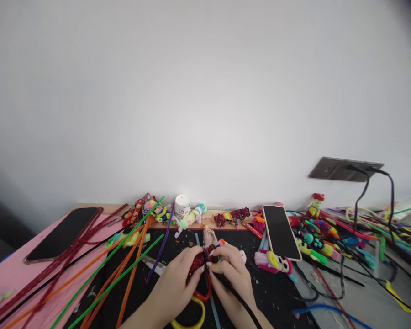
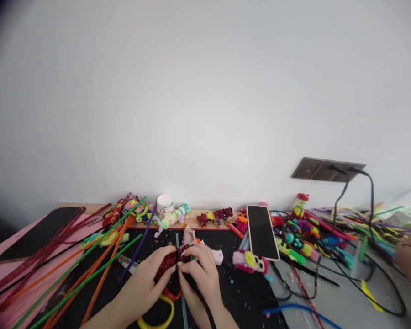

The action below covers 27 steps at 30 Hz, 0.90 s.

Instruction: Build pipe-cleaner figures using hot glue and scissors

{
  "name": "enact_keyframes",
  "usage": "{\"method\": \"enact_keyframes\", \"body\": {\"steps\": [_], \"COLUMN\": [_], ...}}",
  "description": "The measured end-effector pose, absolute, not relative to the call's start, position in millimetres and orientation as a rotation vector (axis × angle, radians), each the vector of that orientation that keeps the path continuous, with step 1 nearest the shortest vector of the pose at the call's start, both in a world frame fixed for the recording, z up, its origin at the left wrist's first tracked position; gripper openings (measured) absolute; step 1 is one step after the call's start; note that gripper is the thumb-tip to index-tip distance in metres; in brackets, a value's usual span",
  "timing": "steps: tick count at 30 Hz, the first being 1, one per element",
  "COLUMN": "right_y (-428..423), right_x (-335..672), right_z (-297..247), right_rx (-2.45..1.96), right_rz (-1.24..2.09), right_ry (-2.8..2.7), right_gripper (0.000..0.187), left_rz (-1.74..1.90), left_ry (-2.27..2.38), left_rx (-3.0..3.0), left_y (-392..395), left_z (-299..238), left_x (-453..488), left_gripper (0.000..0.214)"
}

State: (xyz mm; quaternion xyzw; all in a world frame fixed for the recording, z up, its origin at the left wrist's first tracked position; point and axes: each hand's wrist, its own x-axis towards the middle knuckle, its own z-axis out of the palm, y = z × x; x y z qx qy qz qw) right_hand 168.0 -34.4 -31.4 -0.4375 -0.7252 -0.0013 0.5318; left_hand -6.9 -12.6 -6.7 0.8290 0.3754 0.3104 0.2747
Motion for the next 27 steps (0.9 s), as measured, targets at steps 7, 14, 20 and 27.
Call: {"method": "enact_keyframes", "body": {"steps": [7,14,20,27], "right_y": [-34,-34,-38,-40], "right_x": [168,169,162,158], "right_z": [-30,-22,-14,-12], "right_rx": [-1.016,-0.993,-0.98,-0.977], "right_rz": [-0.044,-0.085,-0.063,-0.013], "right_ry": [-1.754,-1.812,-1.764,-1.716], "right_gripper": [0.011,0.013,0.012,0.011], "left_rz": [0.836,0.837,0.841,0.845], "left_ry": [1.016,1.009,1.009,1.009], "left_rx": [2.217,2.208,2.221,2.271], "left_y": [-13,-13,-13,-13], "left_z": [-8,-4,-3,-1], "left_x": [-7,-6,-5,-6], "left_gripper": [0.027,0.026,0.025,0.028]}}
